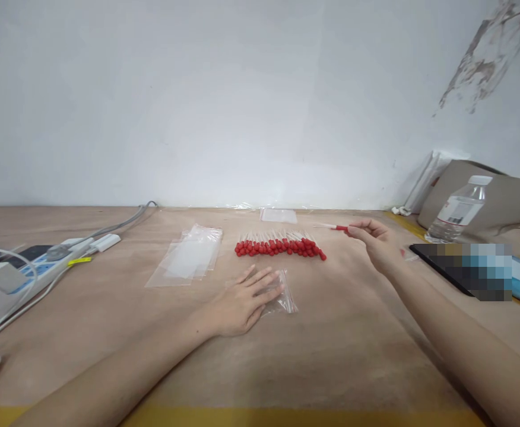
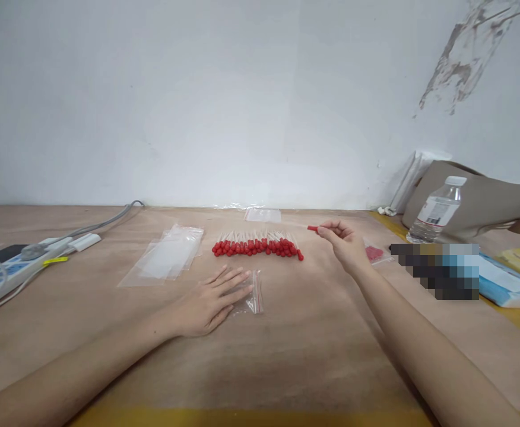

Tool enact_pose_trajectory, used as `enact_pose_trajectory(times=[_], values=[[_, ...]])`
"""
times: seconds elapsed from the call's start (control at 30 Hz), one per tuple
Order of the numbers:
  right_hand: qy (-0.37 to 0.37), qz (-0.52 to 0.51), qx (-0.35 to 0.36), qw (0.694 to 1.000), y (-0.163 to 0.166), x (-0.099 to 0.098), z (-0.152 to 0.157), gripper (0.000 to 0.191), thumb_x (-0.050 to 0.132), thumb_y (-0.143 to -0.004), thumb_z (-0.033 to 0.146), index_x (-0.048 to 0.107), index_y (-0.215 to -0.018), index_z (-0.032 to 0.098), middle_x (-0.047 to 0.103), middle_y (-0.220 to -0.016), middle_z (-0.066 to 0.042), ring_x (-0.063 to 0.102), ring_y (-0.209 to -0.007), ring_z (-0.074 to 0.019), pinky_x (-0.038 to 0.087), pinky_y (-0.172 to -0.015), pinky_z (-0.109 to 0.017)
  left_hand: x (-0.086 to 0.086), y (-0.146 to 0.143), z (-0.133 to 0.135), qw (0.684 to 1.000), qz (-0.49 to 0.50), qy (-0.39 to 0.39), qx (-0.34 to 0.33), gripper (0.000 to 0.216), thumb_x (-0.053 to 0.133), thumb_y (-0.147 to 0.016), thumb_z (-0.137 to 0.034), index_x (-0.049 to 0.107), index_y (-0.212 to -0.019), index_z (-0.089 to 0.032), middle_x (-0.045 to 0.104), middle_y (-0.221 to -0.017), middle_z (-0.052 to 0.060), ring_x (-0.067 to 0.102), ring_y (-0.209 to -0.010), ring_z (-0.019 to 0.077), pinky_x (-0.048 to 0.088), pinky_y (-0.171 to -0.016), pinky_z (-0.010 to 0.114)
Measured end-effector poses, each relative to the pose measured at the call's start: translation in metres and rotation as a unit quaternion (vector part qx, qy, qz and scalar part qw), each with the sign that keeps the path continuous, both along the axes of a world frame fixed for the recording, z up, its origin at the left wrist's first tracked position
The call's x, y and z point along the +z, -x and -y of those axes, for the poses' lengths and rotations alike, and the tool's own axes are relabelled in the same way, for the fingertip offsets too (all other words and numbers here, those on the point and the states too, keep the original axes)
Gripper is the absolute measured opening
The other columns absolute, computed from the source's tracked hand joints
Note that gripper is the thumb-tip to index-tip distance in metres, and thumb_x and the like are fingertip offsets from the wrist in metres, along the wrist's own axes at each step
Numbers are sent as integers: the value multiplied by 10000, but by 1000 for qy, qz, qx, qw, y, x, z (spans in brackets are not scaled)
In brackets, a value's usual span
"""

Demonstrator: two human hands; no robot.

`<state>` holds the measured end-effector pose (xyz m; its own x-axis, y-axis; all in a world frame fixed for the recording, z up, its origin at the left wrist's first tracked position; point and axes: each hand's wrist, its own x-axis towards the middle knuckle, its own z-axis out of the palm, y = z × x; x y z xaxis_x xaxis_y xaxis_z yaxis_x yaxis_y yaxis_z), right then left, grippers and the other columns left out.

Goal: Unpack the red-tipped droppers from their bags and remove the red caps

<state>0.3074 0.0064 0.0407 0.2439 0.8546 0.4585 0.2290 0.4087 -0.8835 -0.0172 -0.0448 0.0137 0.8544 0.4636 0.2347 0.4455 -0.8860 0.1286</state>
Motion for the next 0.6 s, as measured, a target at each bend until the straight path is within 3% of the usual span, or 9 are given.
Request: enact_pose_trajectory(times=[0.07, 0.2, 0.3, 0.4, 0.5, 0.6], values=[[-10, 3, -68, 998, -2, -12, -8, 247, 655, -634, 391, 565, -757, 196, 613, -746, -26, 566, -690, -143, 441, -675, -281, 3, 0, -2, 999, -31, 11, -21, 485, 292, -898, -231, 176, -1369, -254, 187, -1433, 36, 131, -1321, 205, 83, -1082, 434], [12, 123, -162, 979, 9, -44, -18, 269, 608, -657, 414, 607, -769, 170, 639, -767, -52, 580, -706, -167, 440, -677, -297, 5, 1, -6, 992, -100, 70, -29, 533, 267, -903, -421, 84, -1379, -267, 95, -1445, 34, 102, -1323, 221, 60, -1073, 457], [50, 209, -172, 961, 16, -60, -21, 286, 575, -674, 432, 637, -785, 176, 657, -775, -47, 590, -729, -182, 437, -698, -302, 5, 2, -5, 989, -116, 90, -20, 595, 306, -856, -533, 114, -1370, -303, 11, -1448, 17, 47, -1325, 259, 19, -1061, 492], [73, 270, -121, 953, 19, -65, -23, 297, 509, -724, 454, 658, -793, 207, 669, -786, -33, 593, -760, -192, 432, -728, -311, 5, 3, -4, 988, -108, 105, -13, 572, 316, -849, -542, 147, -1357, -341, -3, -1449, -5, 31, -1324, 274, 7, -1051, 514], [75, 287, -90, 951, 14, -63, -25, 334, 424, -780, 442, 660, -831, 212, 669, -809, -35, 590, -756, -191, 430, -728, -310, 5, 3, -2, 989, -80, 124, -5, 478, 291, -881, -482, 222, -1337, -357, 68, -1452, -16, 64, -1326, 254, 3, -1053, 509], [88, 302, -172, 934, 0, -57, -26, 360, 396, -790, 426, 645, -870, 178, 654, -839, -67, 578, -767, -202, 423, -719, -322, 3, 2, -3, 986, 13, 158, 47, 396, 239, -915, -396, 390, -1271, -313, 277, -1403, 9, 224, -1294, 206, 146, -1063, 425]])
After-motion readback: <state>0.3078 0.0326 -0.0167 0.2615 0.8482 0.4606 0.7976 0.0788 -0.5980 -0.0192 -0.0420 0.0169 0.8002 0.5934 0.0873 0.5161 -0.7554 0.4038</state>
